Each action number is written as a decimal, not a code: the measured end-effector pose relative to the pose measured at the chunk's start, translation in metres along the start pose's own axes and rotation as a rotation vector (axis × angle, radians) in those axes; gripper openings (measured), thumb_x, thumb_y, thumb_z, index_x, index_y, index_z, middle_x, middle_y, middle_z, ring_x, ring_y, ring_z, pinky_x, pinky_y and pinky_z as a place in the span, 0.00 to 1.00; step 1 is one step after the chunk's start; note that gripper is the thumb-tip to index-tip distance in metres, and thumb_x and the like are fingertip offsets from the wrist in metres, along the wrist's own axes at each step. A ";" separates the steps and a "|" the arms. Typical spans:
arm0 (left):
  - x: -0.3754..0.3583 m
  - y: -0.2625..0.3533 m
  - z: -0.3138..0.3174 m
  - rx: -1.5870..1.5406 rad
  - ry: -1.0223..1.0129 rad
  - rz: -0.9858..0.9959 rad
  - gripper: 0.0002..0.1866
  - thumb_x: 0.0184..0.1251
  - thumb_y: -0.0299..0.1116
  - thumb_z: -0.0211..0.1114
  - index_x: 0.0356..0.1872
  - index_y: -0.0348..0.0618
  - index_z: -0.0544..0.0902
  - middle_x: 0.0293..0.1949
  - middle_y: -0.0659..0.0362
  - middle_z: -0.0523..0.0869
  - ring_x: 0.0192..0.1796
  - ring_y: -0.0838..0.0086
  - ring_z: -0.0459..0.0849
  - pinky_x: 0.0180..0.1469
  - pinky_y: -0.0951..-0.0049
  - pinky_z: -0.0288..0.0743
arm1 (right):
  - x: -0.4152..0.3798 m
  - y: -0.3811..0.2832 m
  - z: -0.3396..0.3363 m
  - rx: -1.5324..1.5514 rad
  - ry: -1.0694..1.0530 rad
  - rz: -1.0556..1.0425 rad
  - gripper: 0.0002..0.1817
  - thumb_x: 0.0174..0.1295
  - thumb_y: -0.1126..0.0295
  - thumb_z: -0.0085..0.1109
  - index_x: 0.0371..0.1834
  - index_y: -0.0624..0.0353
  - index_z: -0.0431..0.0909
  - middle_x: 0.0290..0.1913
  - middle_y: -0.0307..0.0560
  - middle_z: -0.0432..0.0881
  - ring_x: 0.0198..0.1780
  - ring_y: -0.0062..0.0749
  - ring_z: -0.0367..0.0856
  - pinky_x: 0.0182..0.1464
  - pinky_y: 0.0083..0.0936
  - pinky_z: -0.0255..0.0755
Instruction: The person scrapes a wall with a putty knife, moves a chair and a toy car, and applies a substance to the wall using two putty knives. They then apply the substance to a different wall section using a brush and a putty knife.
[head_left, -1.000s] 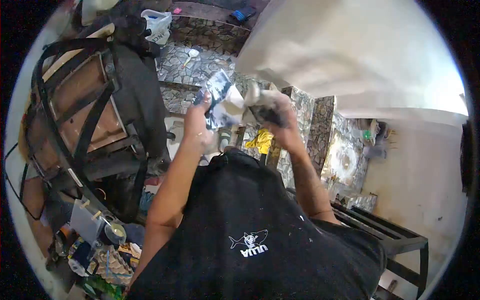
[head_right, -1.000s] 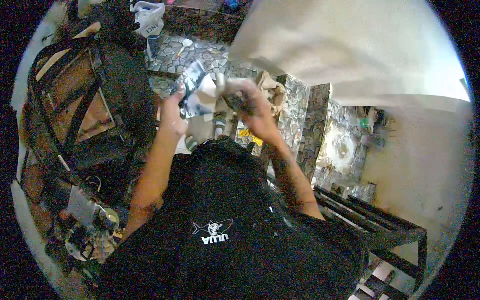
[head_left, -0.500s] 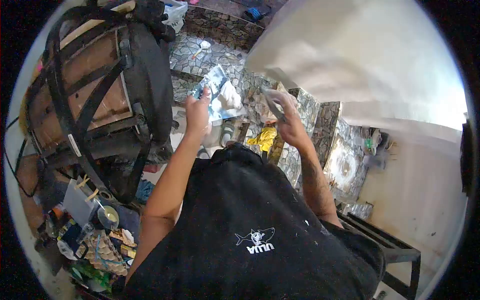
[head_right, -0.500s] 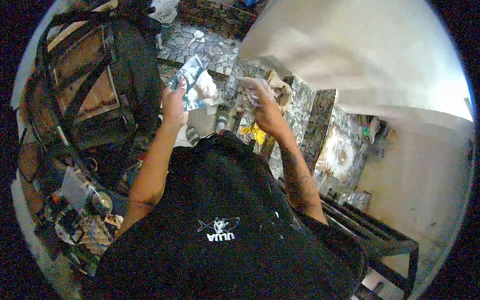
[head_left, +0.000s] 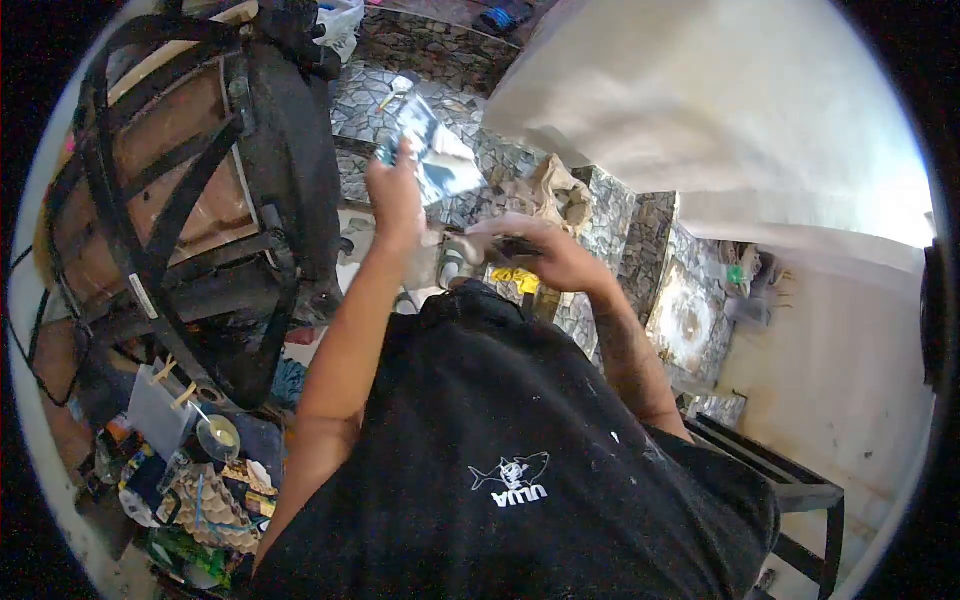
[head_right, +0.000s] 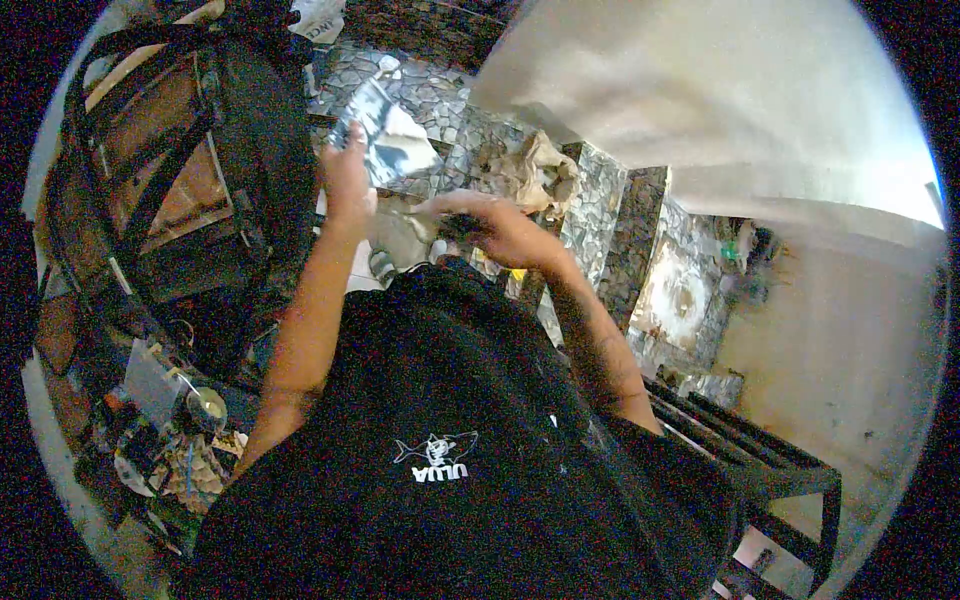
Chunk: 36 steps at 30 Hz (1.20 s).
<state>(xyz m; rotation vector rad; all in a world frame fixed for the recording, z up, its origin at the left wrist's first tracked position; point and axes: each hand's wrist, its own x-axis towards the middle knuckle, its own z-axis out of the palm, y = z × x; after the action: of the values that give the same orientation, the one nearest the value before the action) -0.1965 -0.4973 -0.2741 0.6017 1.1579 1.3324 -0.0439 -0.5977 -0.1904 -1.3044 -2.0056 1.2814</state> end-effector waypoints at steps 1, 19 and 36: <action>0.006 0.004 -0.002 -0.025 0.005 -0.016 0.13 0.58 0.35 0.56 0.29 0.31 0.74 0.23 0.59 0.75 0.23 0.78 0.70 0.26 0.74 0.66 | -0.009 0.005 -0.010 0.153 -0.002 0.073 0.26 0.42 0.78 0.59 0.50 0.59 0.68 0.54 0.44 0.69 0.57 0.33 0.63 0.58 0.28 0.55; -0.030 -0.028 -0.043 -0.282 -0.100 -0.449 0.10 0.58 0.33 0.57 0.35 0.36 0.76 0.29 0.60 0.78 0.28 0.77 0.77 0.30 0.76 0.72 | -0.043 0.096 -0.027 1.235 0.803 0.301 0.17 0.37 0.81 0.52 0.36 0.70 0.72 0.32 0.50 0.78 0.32 0.36 0.78 0.39 0.31 0.74; 0.019 -0.066 0.021 -0.354 -0.121 -0.465 0.10 0.55 0.28 0.56 0.39 0.40 0.75 0.36 0.60 0.79 0.36 0.72 0.78 0.39 0.69 0.74 | -0.048 0.198 -0.088 1.596 0.831 0.083 0.27 0.38 0.80 0.49 0.49 0.69 0.63 0.45 0.54 0.72 0.46 0.46 0.72 0.53 0.42 0.64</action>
<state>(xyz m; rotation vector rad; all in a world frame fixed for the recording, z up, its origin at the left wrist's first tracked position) -0.1530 -0.4879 -0.3301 0.1379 0.8660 1.0461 0.1393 -0.5721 -0.3135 -0.7505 -0.0768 1.3929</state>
